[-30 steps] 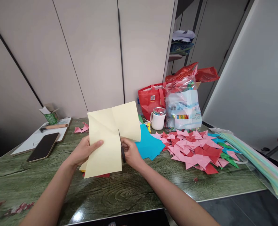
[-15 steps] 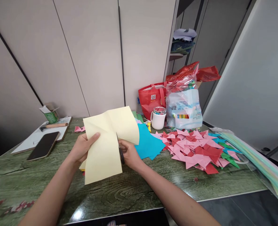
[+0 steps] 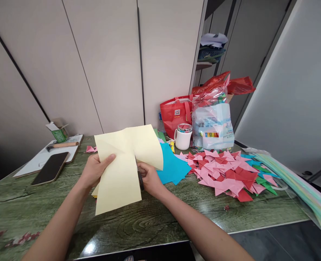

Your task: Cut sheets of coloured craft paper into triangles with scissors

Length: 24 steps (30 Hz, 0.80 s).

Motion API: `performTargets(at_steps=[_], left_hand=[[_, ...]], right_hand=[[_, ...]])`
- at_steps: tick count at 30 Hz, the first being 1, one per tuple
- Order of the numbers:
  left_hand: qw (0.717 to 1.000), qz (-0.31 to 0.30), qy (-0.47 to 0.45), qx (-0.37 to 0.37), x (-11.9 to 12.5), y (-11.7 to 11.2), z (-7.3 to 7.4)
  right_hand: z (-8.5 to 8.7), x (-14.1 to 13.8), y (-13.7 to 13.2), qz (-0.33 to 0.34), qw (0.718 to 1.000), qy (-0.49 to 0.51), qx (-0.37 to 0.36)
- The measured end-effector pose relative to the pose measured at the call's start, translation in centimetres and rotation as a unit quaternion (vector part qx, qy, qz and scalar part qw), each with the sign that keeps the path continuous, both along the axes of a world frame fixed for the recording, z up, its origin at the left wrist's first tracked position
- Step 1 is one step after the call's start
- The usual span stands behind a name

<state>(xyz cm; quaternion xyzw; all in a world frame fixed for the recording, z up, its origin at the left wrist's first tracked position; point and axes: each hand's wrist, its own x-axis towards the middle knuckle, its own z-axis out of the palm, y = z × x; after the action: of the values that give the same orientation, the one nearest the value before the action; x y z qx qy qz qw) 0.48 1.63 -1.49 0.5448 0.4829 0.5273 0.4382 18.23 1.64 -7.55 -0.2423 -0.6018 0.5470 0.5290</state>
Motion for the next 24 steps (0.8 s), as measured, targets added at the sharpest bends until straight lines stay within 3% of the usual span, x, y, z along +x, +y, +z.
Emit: performTargets(at_steps=[24], left_hand=[[0.999,0.005,0.029,0.015,-0.04,-0.03,-0.03]], right_hand=[[-0.17,-0.06,-0.03,-0.020,0.999,-0.007,-0.026]])
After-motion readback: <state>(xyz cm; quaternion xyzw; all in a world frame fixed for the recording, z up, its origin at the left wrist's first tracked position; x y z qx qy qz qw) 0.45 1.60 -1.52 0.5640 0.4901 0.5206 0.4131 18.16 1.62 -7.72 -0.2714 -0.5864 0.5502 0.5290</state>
